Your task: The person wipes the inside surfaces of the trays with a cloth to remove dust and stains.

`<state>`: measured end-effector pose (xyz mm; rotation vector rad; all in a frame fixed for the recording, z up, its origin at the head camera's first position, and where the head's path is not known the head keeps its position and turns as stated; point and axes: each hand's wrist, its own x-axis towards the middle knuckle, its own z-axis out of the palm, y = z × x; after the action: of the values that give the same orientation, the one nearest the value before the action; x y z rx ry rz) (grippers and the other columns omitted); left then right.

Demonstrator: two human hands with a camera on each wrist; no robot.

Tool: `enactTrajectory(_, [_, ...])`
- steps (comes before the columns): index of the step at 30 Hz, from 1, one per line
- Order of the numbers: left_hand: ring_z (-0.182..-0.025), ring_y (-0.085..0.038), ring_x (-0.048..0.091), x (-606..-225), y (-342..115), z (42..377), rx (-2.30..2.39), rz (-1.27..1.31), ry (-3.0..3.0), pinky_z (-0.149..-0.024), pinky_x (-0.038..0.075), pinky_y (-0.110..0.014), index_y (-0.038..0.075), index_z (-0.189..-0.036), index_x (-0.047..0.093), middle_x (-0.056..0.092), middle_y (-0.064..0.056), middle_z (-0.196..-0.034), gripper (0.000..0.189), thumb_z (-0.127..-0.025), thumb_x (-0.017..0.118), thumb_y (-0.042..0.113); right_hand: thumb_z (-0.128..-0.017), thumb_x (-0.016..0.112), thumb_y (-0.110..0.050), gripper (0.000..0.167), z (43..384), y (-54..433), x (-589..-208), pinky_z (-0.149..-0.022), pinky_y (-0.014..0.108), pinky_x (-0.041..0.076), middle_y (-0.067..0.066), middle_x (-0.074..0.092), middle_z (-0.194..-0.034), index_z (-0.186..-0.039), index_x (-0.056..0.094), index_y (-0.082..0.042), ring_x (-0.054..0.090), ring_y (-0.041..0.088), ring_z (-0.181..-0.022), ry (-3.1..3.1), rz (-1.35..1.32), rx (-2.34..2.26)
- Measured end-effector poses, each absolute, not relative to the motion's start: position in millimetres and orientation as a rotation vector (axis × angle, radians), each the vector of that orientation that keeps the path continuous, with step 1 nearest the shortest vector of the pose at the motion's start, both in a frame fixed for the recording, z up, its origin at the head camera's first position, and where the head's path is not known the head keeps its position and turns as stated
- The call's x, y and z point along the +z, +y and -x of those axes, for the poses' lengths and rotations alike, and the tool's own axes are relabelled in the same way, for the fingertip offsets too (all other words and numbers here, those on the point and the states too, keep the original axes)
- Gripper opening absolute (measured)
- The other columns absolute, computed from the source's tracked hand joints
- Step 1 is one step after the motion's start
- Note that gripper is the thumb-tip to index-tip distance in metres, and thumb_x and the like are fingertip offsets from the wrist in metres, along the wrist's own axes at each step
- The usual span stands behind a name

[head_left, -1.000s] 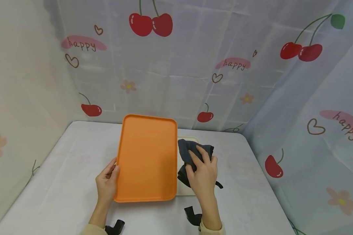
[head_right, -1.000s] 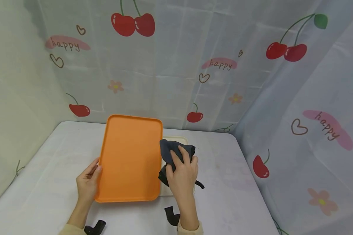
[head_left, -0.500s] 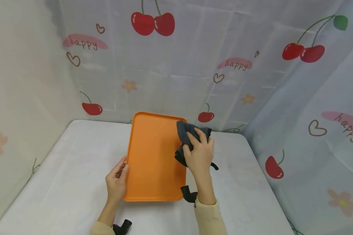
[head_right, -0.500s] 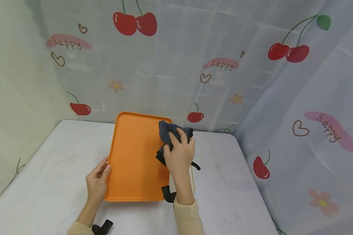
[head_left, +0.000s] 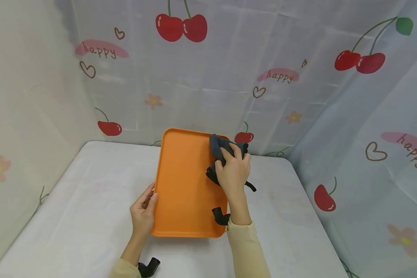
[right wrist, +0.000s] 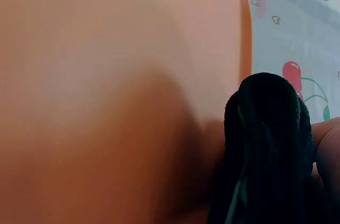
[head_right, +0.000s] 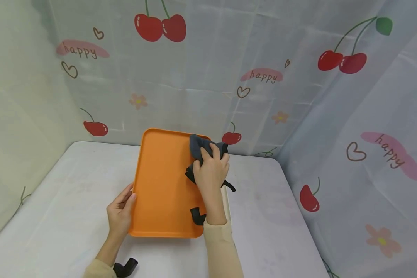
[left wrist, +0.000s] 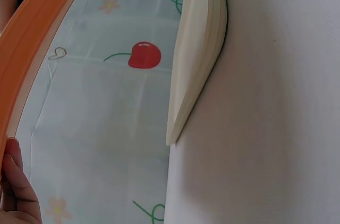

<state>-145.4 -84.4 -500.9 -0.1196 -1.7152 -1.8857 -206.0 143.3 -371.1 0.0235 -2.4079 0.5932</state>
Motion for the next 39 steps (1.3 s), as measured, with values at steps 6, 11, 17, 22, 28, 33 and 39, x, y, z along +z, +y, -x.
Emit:
enactTrajectory(6, [-0.089, 0.004, 0.065, -497.1, -78.9, 143.6, -1.895, 0.134, -1.723, -0.074, 0.053, -0.009, -0.009, -0.125, 0.061, 0.068, 0.018, -0.11, 0.033, -0.093, 0.058, -0.007, -0.084, 0.061, -0.012, 0.037, 210.9, 142.7, -373.0, -0.081, 0.049, 0.043, 0.009, 0.054, -0.14, -0.12, 0.072, -0.013, 0.043, 0.038, -0.103, -2.466, 0.048, 0.562])
enactTrajectory(11, [-0.091, 0.004, 0.066, -497.1, -77.2, 143.5, -1.873, 0.172, -1.728, -0.074, 0.054, -0.011, -0.01, -0.125, 0.061, 0.068, 0.015, -0.112, 0.032, -0.093, 0.057, -0.007, -0.084, 0.061, -0.013, 0.037, 213.0, 141.0, -374.5, -0.082, 0.05, 0.043, 0.009, 0.054, -0.14, -0.12, 0.072, -0.014, 0.043, 0.039, -0.105, -2.466, 0.079, 0.552])
enactTrajectory(17, [-0.093, 0.004, 0.066, -495.5, -76.1, 144.3, -1.874, 0.186, -1.718, -0.075, 0.054, -0.011, -0.01, -0.126, 0.06, 0.067, 0.015, -0.113, 0.033, -0.094, 0.056, -0.008, -0.084, 0.061, -0.012, 0.037, 215.7, 137.2, -372.8, -0.079, 0.05, 0.044, 0.011, 0.055, -0.139, -0.119, 0.072, -0.012, 0.045, 0.04, -0.102, -2.435, 0.076, 0.542])
enactTrajectory(22, [-0.092, 0.004, 0.067, -494.1, -73.8, 145.1, -1.867, 0.217, -1.717, -0.073, 0.055, -0.011, -0.011, -0.126, 0.06, 0.068, 0.014, -0.112, 0.033, -0.093, 0.056, -0.01, -0.085, 0.06, -0.012, 0.037, 215.9, 132.4, -370.7, -0.081, 0.051, 0.044, 0.011, 0.055, -0.138, -0.12, 0.072, -0.013, 0.044, 0.04, -0.103, -2.442, 0.088, 0.55])
enactTrajectory(28, [-0.086, 0.004, 0.066, -491.4, -69.4, 144.0, -1.888, 0.212, -1.707, -0.07, 0.055, -0.011, -0.01, -0.125, 0.061, 0.068, 0.014, -0.107, 0.034, -0.091, 0.057, -0.012, -0.085, 0.062, -0.013, 0.037, 215.6, 124.3, -368.7, -0.083, 0.052, 0.044, 0.012, 0.055, -0.138, -0.12, 0.071, -0.013, 0.045, 0.04, -0.104, -2.435, 0.068, 0.544])
enactTrajectory(33, [-0.091, 0.005, 0.066, -490.8, -66.7, 143.5, -1.886, 0.22, -1.712, -0.073, 0.054, -0.011, -0.012, -0.126, 0.059, 0.067, 0.015, -0.112, 0.034, -0.092, 0.056, -0.012, -0.084, 0.063, -0.013, 0.036, 215.2, 114.5, -365.3, -0.083, 0.051, 0.045, 0.012, 0.056, -0.137, -0.12, 0.072, -0.013, 0.046, 0.04, -0.106, -2.43, 0.039, 0.523])
enactTrajectory(39, [-0.101, 0.004, 0.065, -488.8, -64.1, 142.0, -1.875, 0.237, -1.712, -0.079, 0.053, -0.012, -0.014, -0.126, 0.057, 0.064, 0.016, -0.119, 0.033, -0.093, 0.056, -0.01, -0.086, 0.064, -0.017, 0.036, 215.1, 99.4, -358.9, -0.084, 0.049, 0.047, 0.01, 0.055, -0.139, -0.121, 0.071, -0.016, 0.047, 0.039, -0.109, -2.47, 0.007, 0.497])
